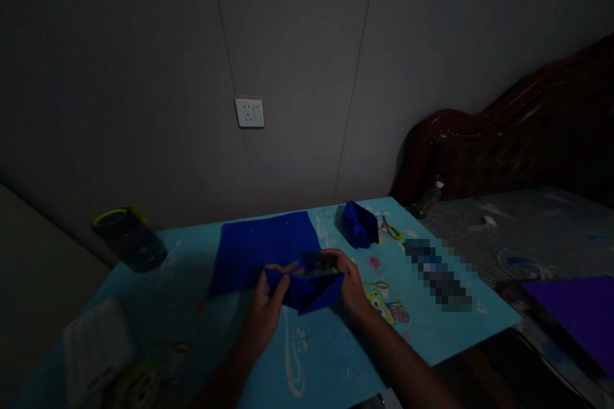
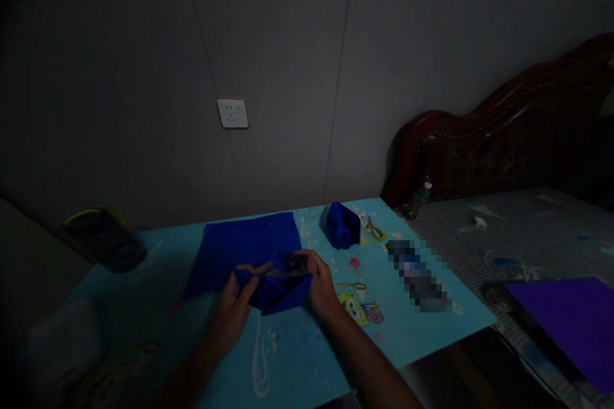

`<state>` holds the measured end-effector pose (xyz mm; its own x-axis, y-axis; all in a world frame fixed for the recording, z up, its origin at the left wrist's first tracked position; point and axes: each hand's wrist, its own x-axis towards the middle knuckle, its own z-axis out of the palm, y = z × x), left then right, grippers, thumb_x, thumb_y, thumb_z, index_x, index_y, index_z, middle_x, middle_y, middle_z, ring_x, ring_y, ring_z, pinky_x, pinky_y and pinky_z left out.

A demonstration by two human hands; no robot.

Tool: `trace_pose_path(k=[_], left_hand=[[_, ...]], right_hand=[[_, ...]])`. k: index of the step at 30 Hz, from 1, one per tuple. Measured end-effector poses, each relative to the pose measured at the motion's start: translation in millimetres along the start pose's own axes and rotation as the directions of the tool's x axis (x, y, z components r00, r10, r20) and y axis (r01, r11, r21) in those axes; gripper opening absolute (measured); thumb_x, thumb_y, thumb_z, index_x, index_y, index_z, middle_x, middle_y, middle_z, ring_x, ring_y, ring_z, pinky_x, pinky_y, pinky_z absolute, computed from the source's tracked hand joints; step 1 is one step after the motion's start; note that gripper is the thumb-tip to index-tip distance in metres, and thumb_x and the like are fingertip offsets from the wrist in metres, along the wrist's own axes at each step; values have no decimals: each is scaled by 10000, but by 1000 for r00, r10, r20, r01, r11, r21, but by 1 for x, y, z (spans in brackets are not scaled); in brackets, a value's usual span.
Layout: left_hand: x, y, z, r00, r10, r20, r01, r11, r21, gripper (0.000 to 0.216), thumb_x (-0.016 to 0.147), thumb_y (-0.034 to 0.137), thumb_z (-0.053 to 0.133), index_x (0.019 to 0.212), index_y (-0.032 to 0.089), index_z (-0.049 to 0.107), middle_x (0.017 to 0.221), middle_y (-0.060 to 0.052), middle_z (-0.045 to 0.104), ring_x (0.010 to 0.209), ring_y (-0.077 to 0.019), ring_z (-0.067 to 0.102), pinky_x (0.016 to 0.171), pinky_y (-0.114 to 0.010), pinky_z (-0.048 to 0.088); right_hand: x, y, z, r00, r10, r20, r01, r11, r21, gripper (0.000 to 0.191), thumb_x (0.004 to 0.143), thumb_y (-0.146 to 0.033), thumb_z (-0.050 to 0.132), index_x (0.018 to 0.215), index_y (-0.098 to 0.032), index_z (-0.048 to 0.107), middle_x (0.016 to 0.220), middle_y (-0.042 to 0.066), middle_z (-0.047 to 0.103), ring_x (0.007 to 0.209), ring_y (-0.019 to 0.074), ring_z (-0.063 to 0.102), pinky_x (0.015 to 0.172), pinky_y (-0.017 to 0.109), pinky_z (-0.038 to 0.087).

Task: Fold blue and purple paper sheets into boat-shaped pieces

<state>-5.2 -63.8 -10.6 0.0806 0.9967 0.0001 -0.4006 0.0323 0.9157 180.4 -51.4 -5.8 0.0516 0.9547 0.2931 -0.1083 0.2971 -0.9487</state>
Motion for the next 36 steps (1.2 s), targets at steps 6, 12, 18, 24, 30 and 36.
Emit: trace_pose_path(k=[6, 12, 18, 24, 30, 36], left_hand=[[1, 12, 2, 992, 64, -112, -76, 992, -103, 260, 847, 357, 683, 942, 239, 472, 1173, -89, 716, 1087, -258, 681, 992, -457, 473], [2, 17, 1, 959, 195, -206, -221, 969, -113, 248, 843, 348, 695, 933, 234, 493, 1134, -62, 735, 1075, -225, 685, 1029, -456, 447], [-3, 14, 1, 957, 257, -134, -276, 951, -143, 184, 830, 302, 711, 864, 216, 552, 1155, -76, 727, 1117, -245, 663, 1038, -481, 442], [-5, 16, -1, 975, 223, -4, -223, 975, 24, 104, 823, 290, 702, 815, 197, 657, 1221, -111, 704, 1142, -276, 651, 1014, -460, 472], [-5, 19, -3, 940, 252, 231, -336, 804, 490, 143, 828, 228, 640, 916, 213, 751, 1186, -108, 723, 1102, -253, 671, 981, -408, 512], [-17, 10, -3, 914, 125, 386, -385, 566, 729, 460, 786, 307, 703, 1242, 280, 654, 1285, -78, 673, 1162, -261, 636, 1023, -404, 493]], right_hand=[[-1, 3, -5, 961, 51, 273, -115, 968, 224, 813, 729, -875, 425, 1210, -254, 633, 1162, 133, 687, 933, 299, 663, 805, 432, 501], [-8, -9, -3, 947, 17, 321, -100, 964, 245, 751, 644, -839, 607, 1094, -240, 647, 1290, 140, 639, 1180, 347, 581, 968, 475, 435], [-7, -14, 0, 966, 117, 229, -171, 958, 232, 368, 742, -342, 819, 816, -248, 471, 1121, 71, 729, 973, 248, 690, 834, 365, 504], [0, 0, -8, 994, 114, 5, -109, 944, 312, 374, 761, -322, 801, 936, -269, 475, 976, 44, 768, 841, 222, 717, 747, 337, 541], [5, 6, -15, 985, 121, -119, -82, 953, 292, 530, 738, -364, 816, 1162, -272, 512, 1015, 59, 760, 922, 233, 712, 831, 370, 553], [3, 9, -11, 988, 133, -83, -109, 962, 249, 481, 722, -390, 816, 1132, -263, 597, 1032, 50, 746, 947, 233, 696, 825, 349, 551]])
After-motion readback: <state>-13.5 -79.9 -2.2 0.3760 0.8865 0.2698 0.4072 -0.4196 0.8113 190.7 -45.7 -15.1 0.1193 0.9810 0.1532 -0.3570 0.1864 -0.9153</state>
